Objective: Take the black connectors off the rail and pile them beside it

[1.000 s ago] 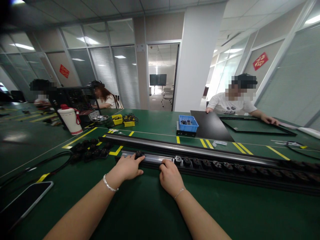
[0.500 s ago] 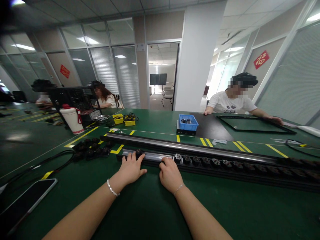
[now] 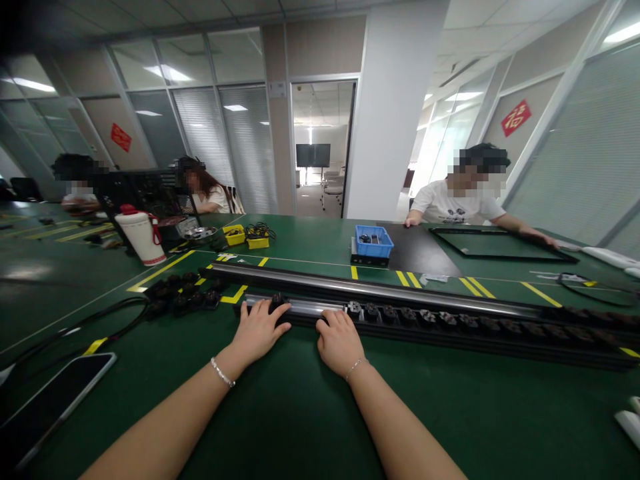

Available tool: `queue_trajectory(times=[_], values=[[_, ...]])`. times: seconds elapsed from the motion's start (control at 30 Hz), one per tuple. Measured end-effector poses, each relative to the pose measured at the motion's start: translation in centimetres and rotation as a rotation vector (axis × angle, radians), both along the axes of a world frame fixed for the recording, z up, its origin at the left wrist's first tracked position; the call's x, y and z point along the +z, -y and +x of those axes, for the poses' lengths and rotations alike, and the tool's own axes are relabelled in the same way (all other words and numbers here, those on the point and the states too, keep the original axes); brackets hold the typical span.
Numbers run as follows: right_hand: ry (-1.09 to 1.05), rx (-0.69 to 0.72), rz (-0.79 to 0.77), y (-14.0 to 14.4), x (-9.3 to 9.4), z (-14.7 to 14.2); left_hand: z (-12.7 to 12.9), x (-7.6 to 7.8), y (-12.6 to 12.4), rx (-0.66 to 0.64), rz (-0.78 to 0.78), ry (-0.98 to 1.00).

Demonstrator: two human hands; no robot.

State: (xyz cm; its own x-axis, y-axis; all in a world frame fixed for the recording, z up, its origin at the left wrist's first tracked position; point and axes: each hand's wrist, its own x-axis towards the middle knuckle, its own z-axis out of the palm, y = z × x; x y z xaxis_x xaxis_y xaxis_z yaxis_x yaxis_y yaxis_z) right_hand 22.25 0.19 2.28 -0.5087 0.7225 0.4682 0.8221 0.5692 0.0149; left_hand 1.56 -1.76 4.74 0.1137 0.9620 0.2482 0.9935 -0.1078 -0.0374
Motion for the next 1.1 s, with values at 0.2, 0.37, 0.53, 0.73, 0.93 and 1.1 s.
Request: queue_trajectory(times=[0.2, 0.37, 0.53, 0.73, 0.93, 1.1], values=[[0.012, -0.005, -0.038, 0.0, 0.1, 0.1, -0.8, -0.4, -0.7, 0.017, 0.065, 0.024], [0.012, -0.004, -0.045, -0.1, 0.1, 0.2, -1.3, -0.7, -1.1, 0.023, 0.082, 0.037], [0.000, -0.002, -0.054, -0.1, 0.1, 0.3, -1.5, -0.6, -1.1, 0.036, 0.077, 0.041], [-0.011, 0.017, -0.058, -0.2, 0.2, 0.4, -1.5, -0.4, -0.9, 0.045, 0.054, 0.061], [-0.005, 0.026, -0.063, -0.2, 0.2, 0.5, -1.4, -0.5, -0.9, 0.077, 0.065, 0.067], [-0.006, 0.029, -0.061, -0.2, 0.1, 0.5, -2.1, -0.6, -1.1, 0.078, 0.077, 0.073]])
